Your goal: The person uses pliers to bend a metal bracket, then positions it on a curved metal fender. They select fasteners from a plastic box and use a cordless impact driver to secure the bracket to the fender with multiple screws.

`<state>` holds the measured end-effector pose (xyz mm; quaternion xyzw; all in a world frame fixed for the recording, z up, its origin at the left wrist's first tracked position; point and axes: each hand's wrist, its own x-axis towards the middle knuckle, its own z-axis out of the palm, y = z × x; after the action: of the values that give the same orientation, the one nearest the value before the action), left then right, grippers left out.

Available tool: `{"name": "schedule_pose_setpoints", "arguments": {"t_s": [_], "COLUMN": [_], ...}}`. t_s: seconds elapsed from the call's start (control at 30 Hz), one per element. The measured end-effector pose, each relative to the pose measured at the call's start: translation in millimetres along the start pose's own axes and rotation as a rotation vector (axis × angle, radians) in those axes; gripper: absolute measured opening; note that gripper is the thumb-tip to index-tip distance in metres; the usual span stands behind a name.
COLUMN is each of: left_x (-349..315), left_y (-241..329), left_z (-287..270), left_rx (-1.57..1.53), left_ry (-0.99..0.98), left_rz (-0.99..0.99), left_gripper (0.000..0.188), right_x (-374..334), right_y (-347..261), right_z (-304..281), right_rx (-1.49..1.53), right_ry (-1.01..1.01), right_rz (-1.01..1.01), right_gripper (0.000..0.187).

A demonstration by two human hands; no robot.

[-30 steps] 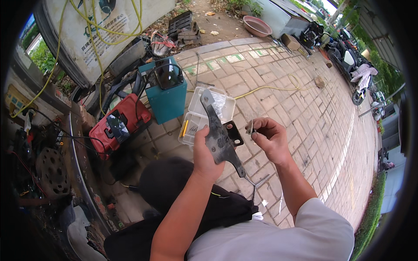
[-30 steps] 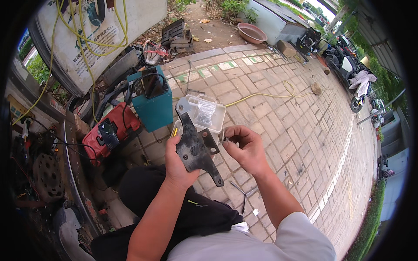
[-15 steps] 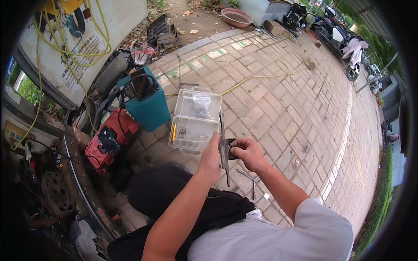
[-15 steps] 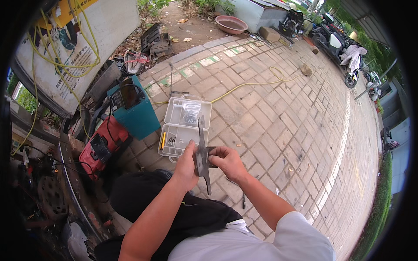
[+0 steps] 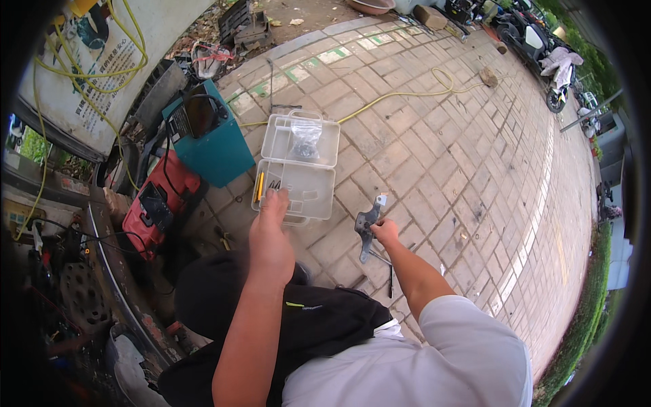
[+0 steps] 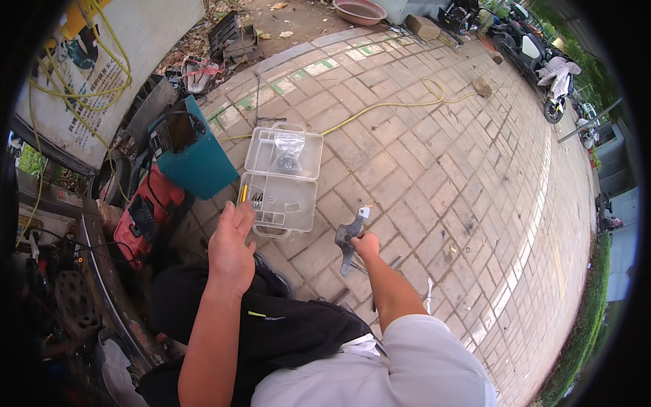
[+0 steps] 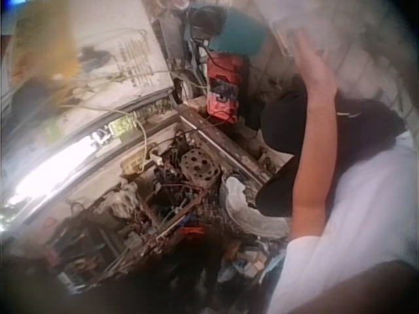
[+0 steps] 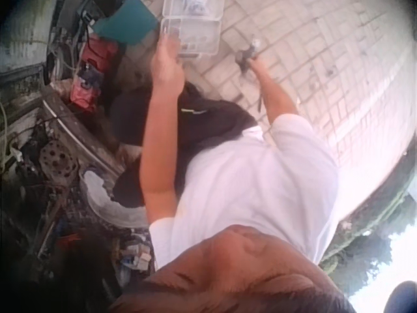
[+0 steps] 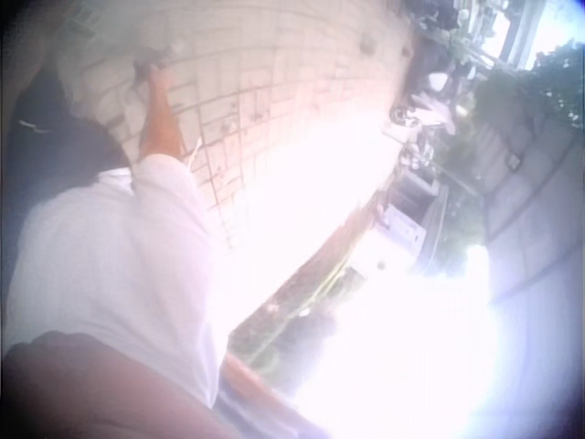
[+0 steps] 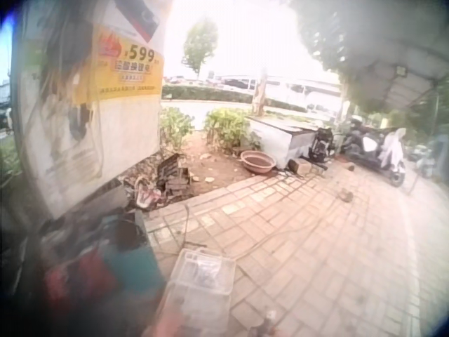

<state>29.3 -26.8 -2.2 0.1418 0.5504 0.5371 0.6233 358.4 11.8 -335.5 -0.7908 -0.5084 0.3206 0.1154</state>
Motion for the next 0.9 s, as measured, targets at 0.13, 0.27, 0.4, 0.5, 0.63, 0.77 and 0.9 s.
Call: {"name": "schedule_pose_setpoints", "arguments": {"t_s": [0.13,0.27,0.4,0.5,0.63,0.77,0.9], "left_x": [2.8,5.3,5.4,4.3,1.1,0.9,4.5], "left_y": [-4.5,-4.7,-3.0,-1.5,1.6,3.2,-12.2], "left_z": [-8.0,-3.5,9.2,14.1,15.0,9.9,-0.6], "left_rx": [-0.016,0.012,0.006,0.0,0.002,-0.019,0.0], "left_ry": [0.025,0.011,-0.014,-0.029,-0.025,0.019,0.019], "left_rz": [0.008,-0.017,-0.035,-0.044,-0.045,-0.044,-0.029], "left_gripper": [0.077,0.074,0.074,0.074,0.072,0.07,0.064], "right_x": [2.7,5.2,17.8,32.7,40.9,18.4,-3.3], "right_y": [26.3,38.8,38.1,28.2,12.9,10.3,12.3], "right_z": [30.5,18.1,-2.2,-6.0,1.9,19.7,41.2], "right_rx": [-0.119,0.334,0.589,0.535,0.159,-0.61,-0.814], "right_ry": [-0.071,-0.314,-0.332,-0.254,-0.042,-0.125,-0.099], "right_rz": [0.03,0.183,0.338,0.273,0.1,-0.397,-0.409], "right_gripper": [0.028,0.016,0.022,0.021,0.033,0.024,0.021]}}
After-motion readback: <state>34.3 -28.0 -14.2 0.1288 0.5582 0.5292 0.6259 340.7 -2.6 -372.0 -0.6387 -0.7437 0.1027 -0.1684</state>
